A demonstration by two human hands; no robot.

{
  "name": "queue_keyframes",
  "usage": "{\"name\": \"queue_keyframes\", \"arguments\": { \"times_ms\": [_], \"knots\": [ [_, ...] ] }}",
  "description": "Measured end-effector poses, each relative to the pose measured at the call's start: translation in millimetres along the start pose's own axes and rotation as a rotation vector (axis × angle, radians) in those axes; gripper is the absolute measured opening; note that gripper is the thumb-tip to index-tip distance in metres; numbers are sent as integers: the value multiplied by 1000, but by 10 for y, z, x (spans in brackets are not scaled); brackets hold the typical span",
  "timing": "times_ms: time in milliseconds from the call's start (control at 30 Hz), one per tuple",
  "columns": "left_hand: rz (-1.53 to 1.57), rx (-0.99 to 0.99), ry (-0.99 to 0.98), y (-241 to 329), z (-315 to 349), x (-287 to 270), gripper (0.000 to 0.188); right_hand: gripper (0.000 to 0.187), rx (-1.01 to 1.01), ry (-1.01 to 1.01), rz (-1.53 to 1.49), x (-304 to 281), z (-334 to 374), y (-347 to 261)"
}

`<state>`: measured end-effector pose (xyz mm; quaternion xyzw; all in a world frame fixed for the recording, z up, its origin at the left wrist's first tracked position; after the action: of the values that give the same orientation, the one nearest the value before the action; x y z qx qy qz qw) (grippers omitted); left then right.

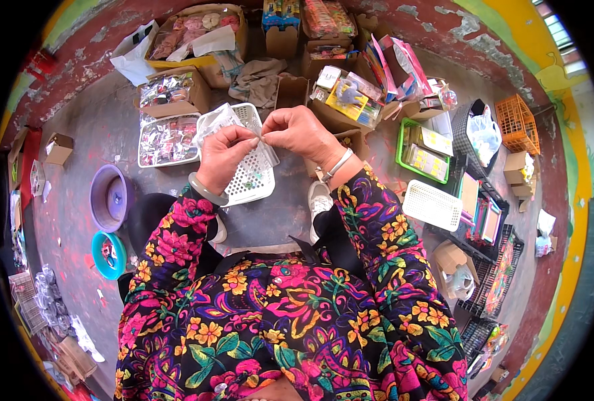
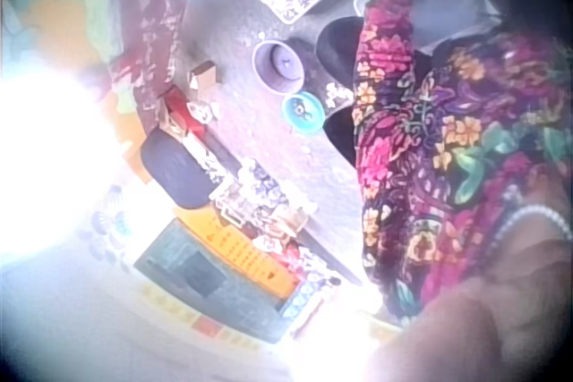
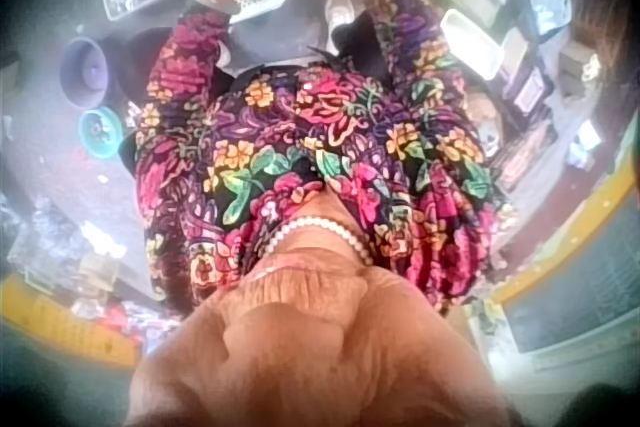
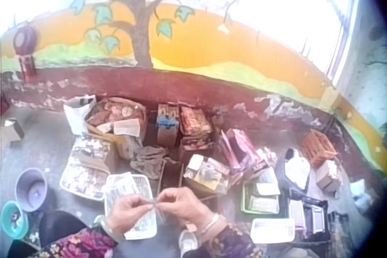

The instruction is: The person sits on the floor and repeatedly picks small items from a white basket, places them into small clear plastic bags, and then puts the filled bags into a cardboard box. The process is repeated continuously with different small items.

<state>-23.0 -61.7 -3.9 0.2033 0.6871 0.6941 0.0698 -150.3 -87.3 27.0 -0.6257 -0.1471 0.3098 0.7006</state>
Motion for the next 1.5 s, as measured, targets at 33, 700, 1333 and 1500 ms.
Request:
{"name": "queue_keyframes", "arguments": {
  "times_ms": [33, 700, 1333, 1500],
  "knots": [
    [9, -3, 2, -7, 0, 1, 6, 12, -3, -13, 8, 4, -1, -3],
    [239, 28, 160, 3, 27, -50, 19, 16, -713, 605, 1212, 329, 335, -698],
    [367, -13, 80, -29, -17, 22, 16, 15, -597, 397, 957, 317, 224, -541],
    [-74, -118, -24, -93, -69, -41, 13, 26, -398, 472, 582, -86, 163, -519]
  ]
}}
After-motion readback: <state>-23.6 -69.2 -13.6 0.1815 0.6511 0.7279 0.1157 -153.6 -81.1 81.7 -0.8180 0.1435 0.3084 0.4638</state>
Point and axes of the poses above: each hand's wrist, its own z-axis away from the middle knuckle, its own x-axis out of the palm, y = z × x, the point moved 8 cm from there along -z, towards the middle knuckle, and after that the axes turned 10 degrees about -y, right-handed, at the moved point
